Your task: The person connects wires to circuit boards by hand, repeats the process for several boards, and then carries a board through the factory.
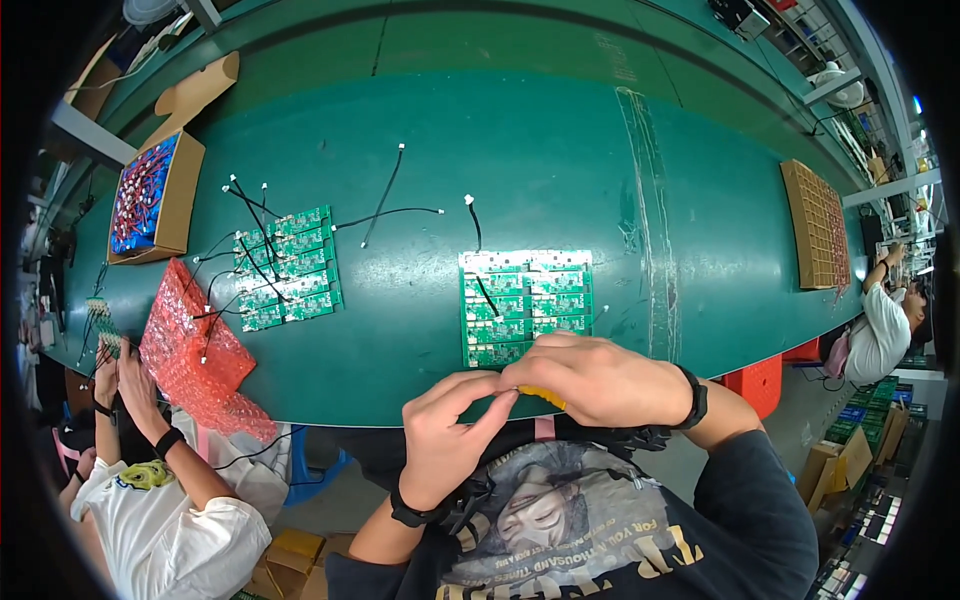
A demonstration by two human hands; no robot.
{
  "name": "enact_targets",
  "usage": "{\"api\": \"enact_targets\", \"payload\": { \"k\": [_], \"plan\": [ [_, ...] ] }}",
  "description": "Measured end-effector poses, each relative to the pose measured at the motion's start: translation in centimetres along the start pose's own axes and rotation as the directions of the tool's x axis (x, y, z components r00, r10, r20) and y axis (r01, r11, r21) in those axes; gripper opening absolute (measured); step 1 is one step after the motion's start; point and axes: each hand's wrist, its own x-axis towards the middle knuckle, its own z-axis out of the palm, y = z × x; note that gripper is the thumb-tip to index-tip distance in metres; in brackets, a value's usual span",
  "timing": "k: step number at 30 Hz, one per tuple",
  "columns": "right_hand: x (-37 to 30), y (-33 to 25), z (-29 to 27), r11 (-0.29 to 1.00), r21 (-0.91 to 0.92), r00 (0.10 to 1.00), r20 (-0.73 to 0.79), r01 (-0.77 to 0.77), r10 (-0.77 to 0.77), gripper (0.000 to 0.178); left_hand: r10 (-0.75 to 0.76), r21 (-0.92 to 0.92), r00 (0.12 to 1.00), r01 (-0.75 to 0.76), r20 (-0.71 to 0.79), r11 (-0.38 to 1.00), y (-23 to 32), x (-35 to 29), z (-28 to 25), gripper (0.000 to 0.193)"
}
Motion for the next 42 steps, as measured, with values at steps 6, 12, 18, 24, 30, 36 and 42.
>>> {"api": "enact_targets", "payload": {
  "k": [6, 12, 18, 24, 30, 36, 42],
  "plan": [
    [-0.4, -0.3, 0.2, 0.926, -0.358, 0.969, -0.158, 0.121, -0.187, 0.026, -0.032, -0.151, 0.998, 0.022, -0.061, 0.988, -0.8, 0.0, -0.2, 0.012],
    [-3.4, 0.3, 1.7, 0.968, 0.138, 0.936, -0.256, -0.211, 0.241, 0.023, -0.306, -0.657, 0.952, 0.224, -0.011, 0.72, -1.3, 0.0, -0.6, 0.015],
    [-0.6, 0.7, 3.3, 0.806, 0.542, 0.878, -0.234, -0.238, 0.417, 0.023, -0.269, -0.662, 0.962, 0.227, 0.039, 0.714, -1.1, 0.0, -0.1, 0.012],
    [-0.1, 1.4, 3.7, 0.938, 0.292, 0.902, -0.328, -0.187, 0.282, 0.022, -0.213, -0.477, 0.976, 0.167, -0.045, 0.863, -1.3, 0.1, 0.4, 0.016],
    [1.3, 2.6, 2.4, 0.97, 0.028, 0.906, -0.352, -0.24, 0.234, 0.021, 0.208, 0.254, 0.977, -0.191, -0.042, 0.948, -2.2, 1.3, -0.7, 0.028],
    [3.7, 3.6, 2.2, 0.912, -0.285, 0.91, -0.377, -0.294, 0.175, 0.024, 0.279, 0.603, 0.925, -0.379, 0.256, 0.702, -3.6, 0.2, 0.0, 0.035],
    [4.1, 4.5, 3.1, 0.884, -0.377, 0.921, -0.367, -0.276, 0.131, 0.027, 0.287, 0.568, 0.93, -0.368, 0.231, 0.736, -4.3, 0.4, 0.2, 0.036]
  ]
}}
